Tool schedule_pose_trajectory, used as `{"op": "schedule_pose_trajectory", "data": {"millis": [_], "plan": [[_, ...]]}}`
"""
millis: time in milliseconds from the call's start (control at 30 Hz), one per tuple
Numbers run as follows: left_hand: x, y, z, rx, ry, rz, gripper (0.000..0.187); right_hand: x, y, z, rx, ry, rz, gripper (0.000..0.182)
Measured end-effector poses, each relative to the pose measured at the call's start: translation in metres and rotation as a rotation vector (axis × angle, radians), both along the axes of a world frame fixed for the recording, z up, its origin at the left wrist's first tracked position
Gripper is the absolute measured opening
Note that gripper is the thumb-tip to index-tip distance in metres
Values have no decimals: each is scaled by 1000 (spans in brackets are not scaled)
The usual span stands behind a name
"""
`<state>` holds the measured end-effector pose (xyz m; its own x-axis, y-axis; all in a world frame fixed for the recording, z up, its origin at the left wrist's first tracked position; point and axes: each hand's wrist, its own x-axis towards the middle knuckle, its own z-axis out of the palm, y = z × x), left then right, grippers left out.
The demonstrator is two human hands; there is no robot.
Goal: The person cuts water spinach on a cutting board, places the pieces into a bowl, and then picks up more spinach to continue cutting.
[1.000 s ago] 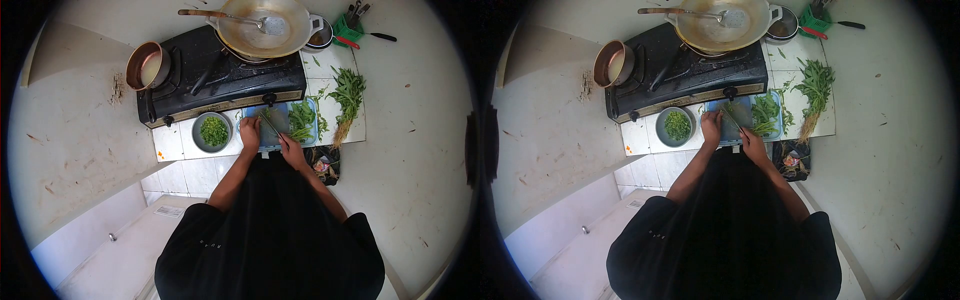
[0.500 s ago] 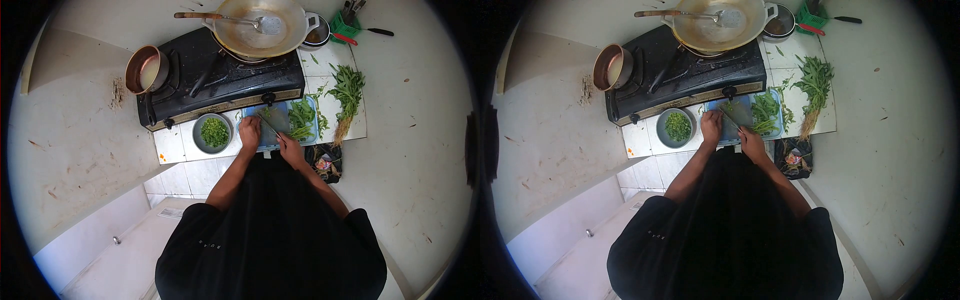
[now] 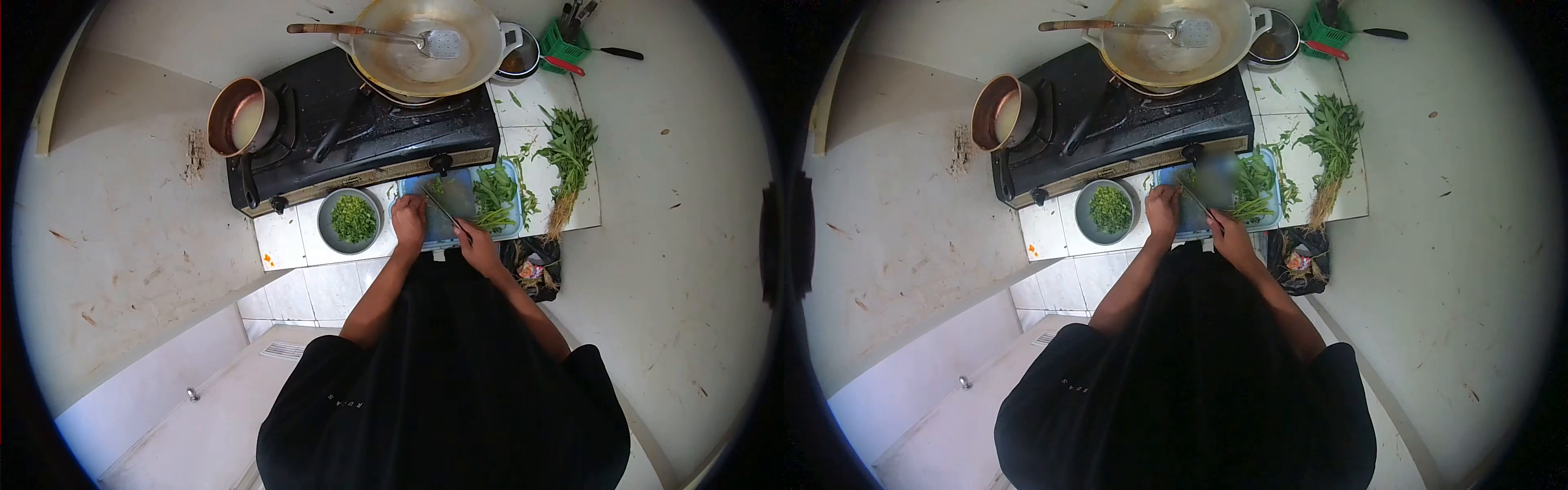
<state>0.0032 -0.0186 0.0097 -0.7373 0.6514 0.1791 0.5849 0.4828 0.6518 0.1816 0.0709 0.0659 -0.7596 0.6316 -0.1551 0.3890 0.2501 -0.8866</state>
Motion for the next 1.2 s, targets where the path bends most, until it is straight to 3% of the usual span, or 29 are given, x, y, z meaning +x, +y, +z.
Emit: {"op": "schedule_pose_trajectory", "data": {"millis": [200, 467, 600, 767, 1200], "plan": [[1, 0, 2, 33, 61, -18, 10, 1, -2, -3, 50, 40, 6, 28], [1, -1, -4, 59, 52, -37, 10, -12, -4, -4, 99, -101, -5, 32], [4, 2, 1, 29, 27, -8, 11, -4, -3, -20, 120, -4, -44, 33], [1, -1, -12, 81, -24, -3, 11, 12, -5, -6, -30, -21, 1, 32], [-1, -1, -4, 133, -15, -10, 8, 13, -6, -7, 3, -34, 23, 33]]}}
